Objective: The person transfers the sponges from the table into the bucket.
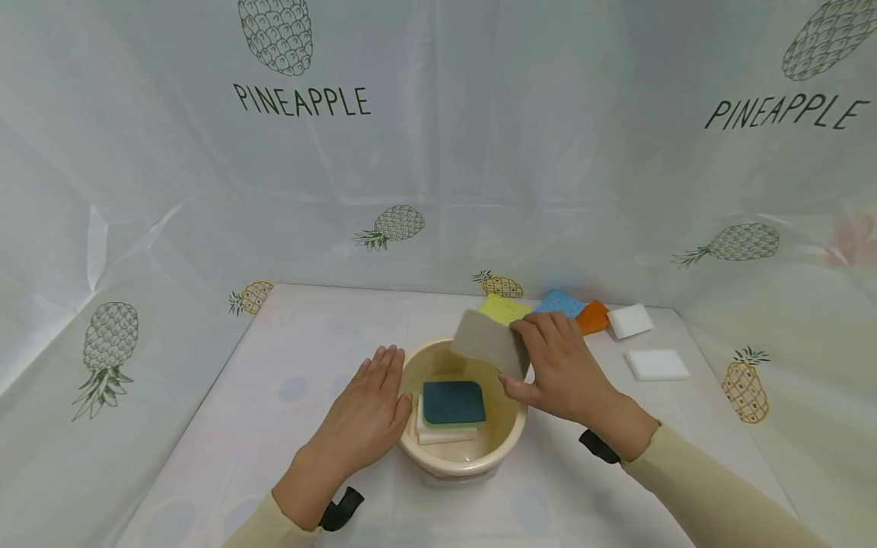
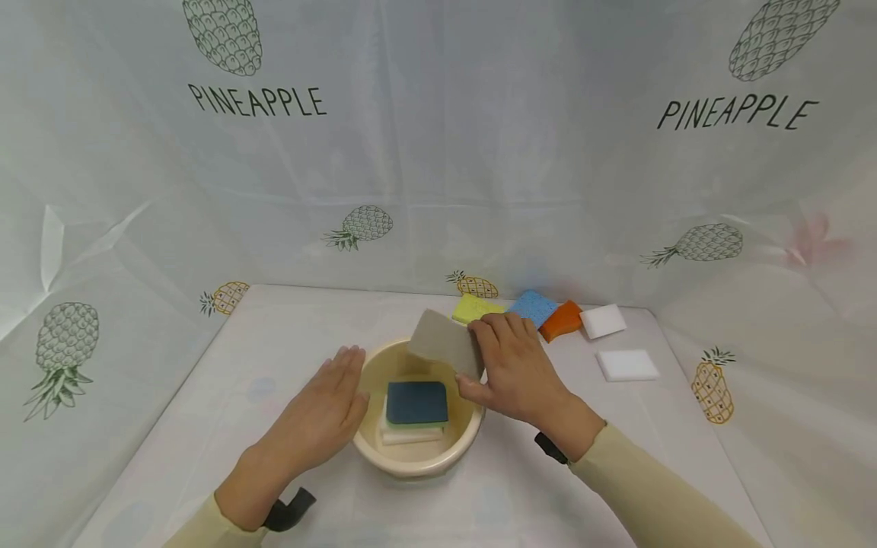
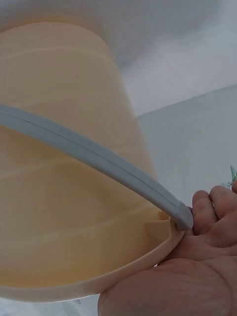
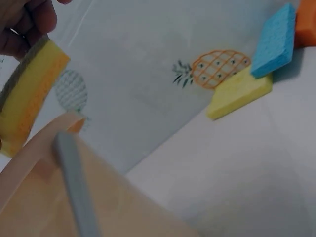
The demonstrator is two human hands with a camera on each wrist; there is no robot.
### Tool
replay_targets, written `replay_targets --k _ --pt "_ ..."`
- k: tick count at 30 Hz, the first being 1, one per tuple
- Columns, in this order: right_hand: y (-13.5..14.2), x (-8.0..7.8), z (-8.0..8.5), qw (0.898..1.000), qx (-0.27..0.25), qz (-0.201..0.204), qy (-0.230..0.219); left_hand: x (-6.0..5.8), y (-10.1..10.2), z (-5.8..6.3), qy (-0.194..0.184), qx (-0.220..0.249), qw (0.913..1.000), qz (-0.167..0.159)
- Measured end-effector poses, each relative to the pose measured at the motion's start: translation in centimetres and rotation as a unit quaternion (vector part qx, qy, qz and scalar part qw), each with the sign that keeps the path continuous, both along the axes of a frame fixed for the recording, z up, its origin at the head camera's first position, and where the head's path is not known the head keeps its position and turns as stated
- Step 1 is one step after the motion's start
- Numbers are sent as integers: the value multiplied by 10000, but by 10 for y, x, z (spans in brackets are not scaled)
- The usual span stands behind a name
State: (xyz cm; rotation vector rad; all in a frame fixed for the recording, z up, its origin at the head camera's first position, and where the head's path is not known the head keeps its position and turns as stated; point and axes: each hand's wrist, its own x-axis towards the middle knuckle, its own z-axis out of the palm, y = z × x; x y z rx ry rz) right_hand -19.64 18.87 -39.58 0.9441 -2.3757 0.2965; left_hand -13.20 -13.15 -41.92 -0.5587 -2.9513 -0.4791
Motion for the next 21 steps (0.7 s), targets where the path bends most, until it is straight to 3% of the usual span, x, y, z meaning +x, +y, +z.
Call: replay_targets --k 9,21 --pt "-22 6 4 9919 706 323 -1007 1 1 1 28 -76 10000 -5" --pt "-41 1 -2 9821 1241 663 -1252 0 0 -1 94 -66 9999 -12"
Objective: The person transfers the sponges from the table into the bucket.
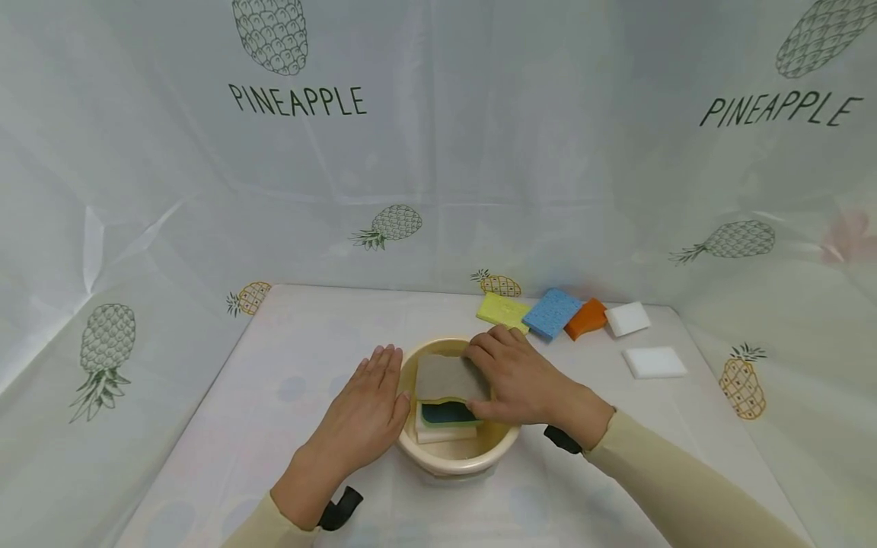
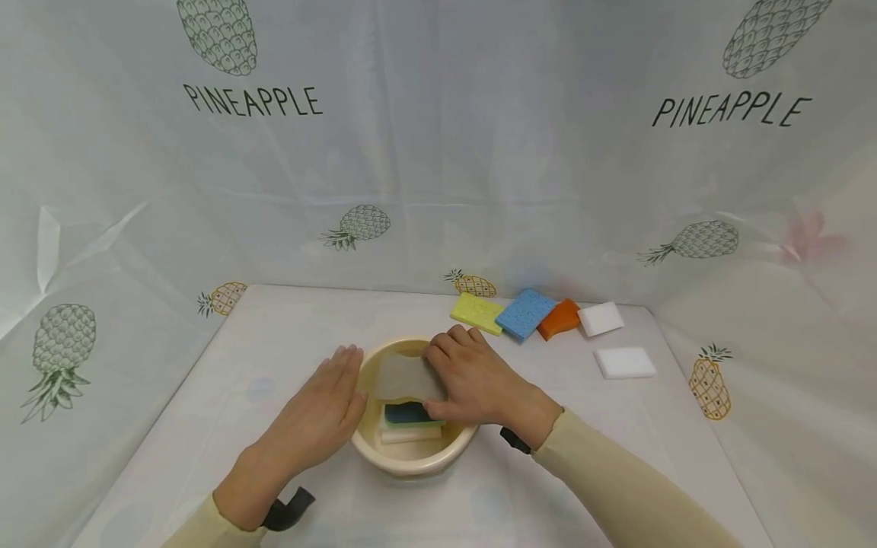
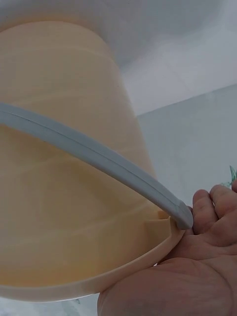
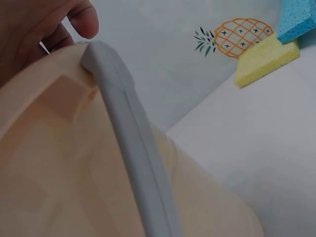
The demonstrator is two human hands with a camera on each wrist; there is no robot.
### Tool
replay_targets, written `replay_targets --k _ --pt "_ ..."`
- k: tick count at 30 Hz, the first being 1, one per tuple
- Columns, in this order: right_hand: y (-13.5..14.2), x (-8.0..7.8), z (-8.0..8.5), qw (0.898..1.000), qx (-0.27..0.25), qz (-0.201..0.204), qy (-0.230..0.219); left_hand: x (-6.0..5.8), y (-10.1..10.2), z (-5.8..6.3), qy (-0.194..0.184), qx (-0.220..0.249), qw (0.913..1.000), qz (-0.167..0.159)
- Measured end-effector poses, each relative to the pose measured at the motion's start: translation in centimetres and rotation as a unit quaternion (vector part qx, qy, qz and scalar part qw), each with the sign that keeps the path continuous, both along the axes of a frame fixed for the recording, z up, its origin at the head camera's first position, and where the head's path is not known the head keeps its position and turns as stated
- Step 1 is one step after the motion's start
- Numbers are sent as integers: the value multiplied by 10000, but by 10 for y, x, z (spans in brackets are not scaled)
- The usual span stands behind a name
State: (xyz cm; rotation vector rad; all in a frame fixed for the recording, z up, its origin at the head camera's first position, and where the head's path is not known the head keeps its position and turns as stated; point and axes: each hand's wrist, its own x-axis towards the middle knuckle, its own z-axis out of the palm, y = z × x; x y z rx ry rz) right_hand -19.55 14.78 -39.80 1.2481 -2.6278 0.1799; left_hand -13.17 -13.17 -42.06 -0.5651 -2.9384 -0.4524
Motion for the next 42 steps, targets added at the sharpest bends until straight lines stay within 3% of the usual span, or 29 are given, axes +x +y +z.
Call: replay_targets --k 22,33,42 --pt "-5 -1 -4 9990 409 -81 -162 -1 0 -2 30 76 10000 -34" --pt "-1 2 -8 9991 29 -307 -276 0 0 -2 78 113 9999 -34" --pt "16 -1 -9 9970 -470 -466 405 0 0 -2 68 148 9999 3"
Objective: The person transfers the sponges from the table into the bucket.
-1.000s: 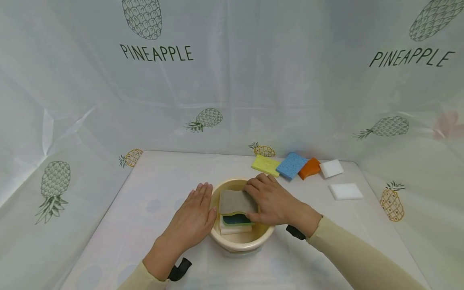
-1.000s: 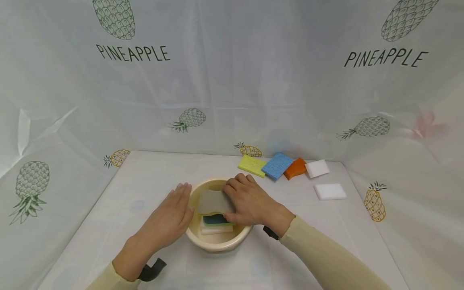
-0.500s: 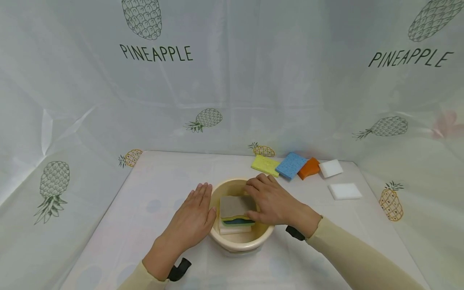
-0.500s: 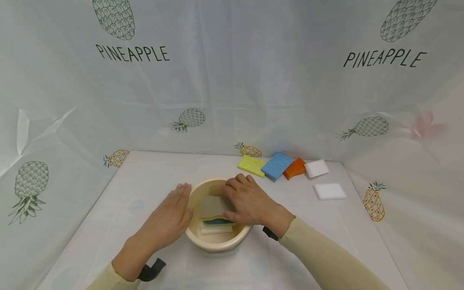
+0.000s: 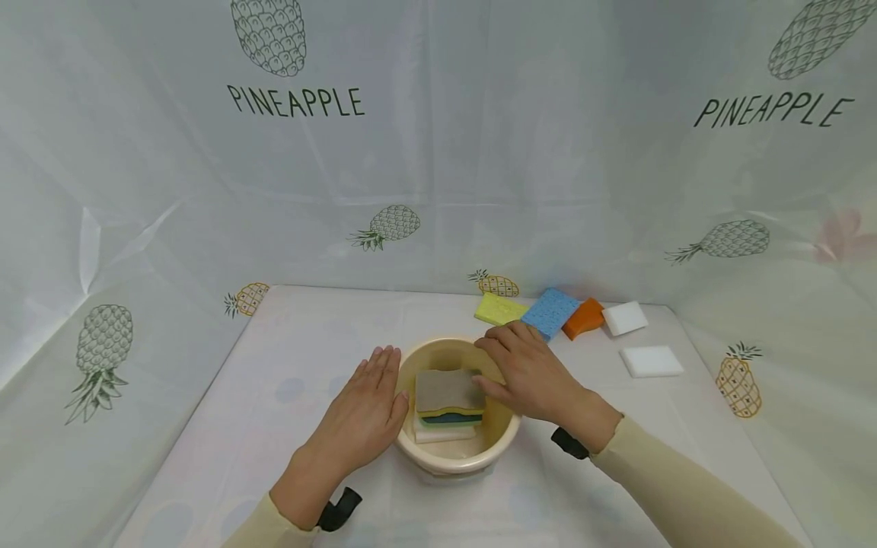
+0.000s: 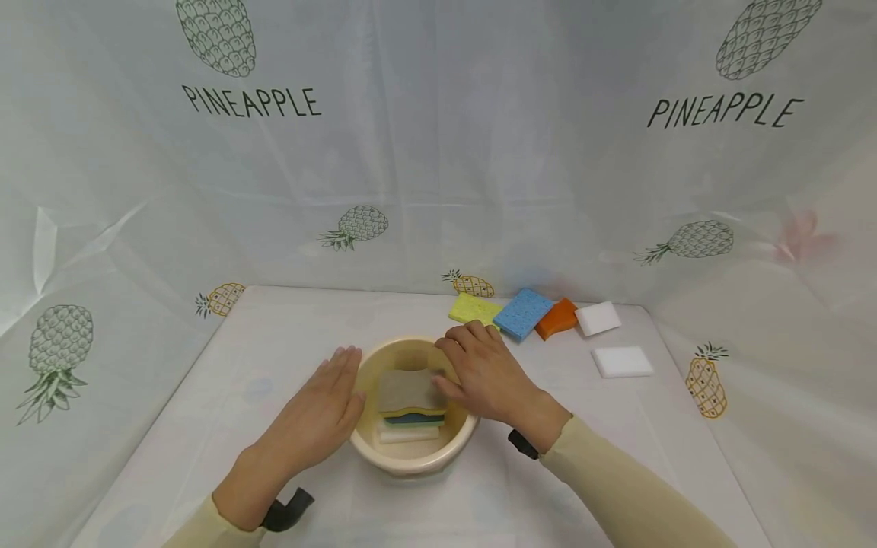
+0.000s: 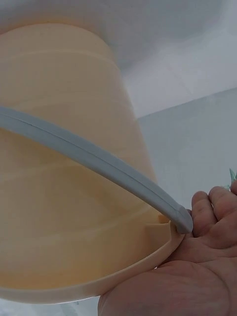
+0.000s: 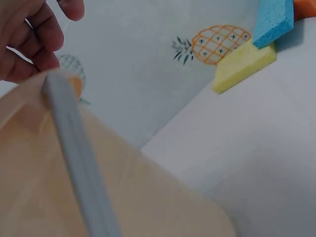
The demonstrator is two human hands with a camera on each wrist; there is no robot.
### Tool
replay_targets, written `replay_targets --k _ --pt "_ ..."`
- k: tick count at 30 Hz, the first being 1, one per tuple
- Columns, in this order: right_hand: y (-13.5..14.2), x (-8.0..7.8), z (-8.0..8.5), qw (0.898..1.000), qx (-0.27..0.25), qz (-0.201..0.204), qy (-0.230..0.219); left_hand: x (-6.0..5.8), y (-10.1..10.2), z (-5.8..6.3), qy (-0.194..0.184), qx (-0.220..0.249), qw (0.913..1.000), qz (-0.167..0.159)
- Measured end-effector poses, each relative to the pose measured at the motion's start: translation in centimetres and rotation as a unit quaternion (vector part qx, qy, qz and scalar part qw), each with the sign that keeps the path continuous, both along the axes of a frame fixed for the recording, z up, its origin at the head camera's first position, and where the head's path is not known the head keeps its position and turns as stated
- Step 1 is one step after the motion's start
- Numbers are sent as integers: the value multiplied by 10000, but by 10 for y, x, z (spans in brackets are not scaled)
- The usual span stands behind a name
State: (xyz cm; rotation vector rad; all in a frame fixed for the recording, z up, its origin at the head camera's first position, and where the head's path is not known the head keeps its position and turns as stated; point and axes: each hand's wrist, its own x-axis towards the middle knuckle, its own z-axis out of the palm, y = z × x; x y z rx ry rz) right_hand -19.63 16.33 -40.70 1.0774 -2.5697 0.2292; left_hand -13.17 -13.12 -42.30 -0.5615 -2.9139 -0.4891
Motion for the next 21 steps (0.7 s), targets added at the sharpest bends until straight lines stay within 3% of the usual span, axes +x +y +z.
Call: replay_targets --k 8,13,21 --pt "35 -10 4 9980 -244 -234 540 0 1 0 -29 58 10000 34" --pt "69 -23 0 9929 -290 -292 1113 0 2 0 -68 69 9999 28" --pt "125 -37 -17 9836 391 -568 1665 0 1 0 -101 9 9999 46"
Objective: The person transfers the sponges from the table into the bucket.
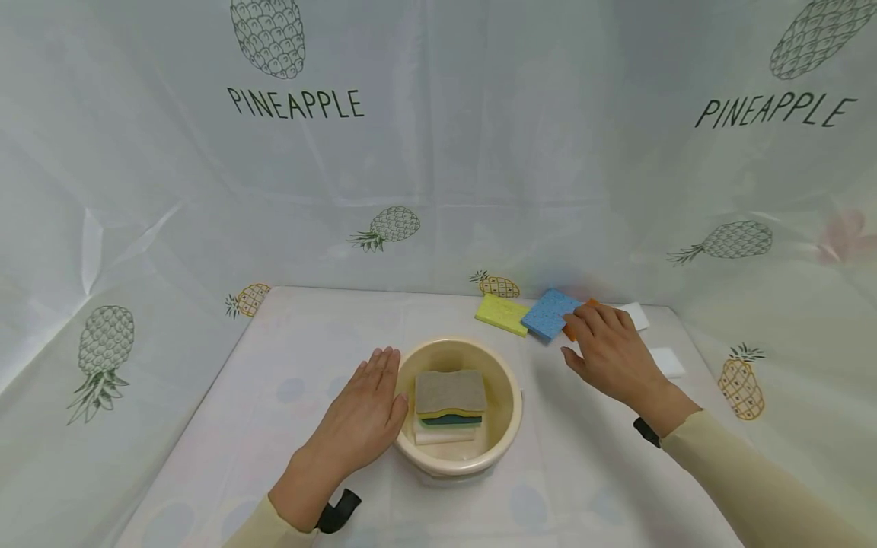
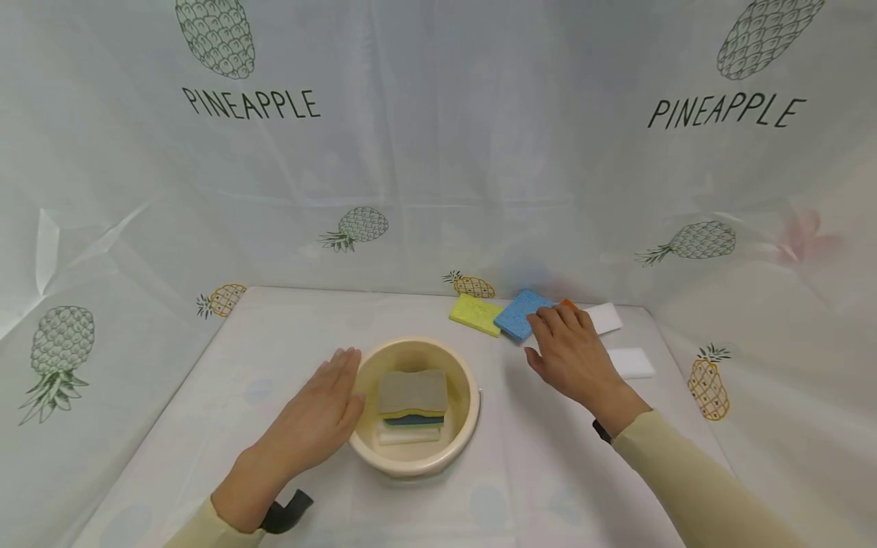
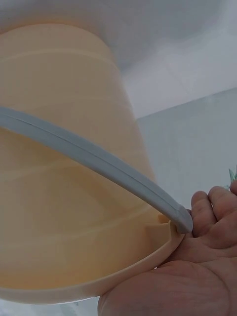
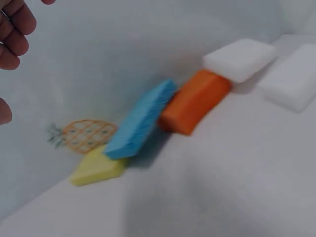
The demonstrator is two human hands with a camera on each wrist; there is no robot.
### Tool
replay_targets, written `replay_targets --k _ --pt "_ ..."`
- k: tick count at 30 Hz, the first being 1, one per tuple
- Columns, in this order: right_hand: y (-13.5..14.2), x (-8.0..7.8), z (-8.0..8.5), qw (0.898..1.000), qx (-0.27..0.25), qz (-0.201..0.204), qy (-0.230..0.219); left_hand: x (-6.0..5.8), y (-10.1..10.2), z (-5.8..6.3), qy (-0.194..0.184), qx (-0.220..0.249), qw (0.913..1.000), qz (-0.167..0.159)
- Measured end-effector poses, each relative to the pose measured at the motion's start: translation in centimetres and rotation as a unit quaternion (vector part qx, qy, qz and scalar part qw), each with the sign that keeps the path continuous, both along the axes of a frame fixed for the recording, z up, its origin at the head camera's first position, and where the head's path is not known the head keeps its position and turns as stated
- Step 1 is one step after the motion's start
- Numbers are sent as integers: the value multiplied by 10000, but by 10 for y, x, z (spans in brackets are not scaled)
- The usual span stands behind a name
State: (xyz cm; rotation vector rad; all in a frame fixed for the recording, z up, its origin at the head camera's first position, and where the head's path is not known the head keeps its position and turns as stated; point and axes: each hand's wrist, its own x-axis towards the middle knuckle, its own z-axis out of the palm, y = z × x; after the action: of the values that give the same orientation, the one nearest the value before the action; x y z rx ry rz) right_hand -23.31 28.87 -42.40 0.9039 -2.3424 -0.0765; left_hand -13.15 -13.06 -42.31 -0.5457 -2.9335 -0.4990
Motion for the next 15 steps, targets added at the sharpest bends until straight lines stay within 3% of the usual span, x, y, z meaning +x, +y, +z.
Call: replay_targets --k 7,15 --pt "43 -7 -13 9961 393 -679 -414 0 0 1 11 46 10000 -4" --pt "103 -17 -20 9766 868 -1565 -1196 0 0 0 -14 30 10000 22"
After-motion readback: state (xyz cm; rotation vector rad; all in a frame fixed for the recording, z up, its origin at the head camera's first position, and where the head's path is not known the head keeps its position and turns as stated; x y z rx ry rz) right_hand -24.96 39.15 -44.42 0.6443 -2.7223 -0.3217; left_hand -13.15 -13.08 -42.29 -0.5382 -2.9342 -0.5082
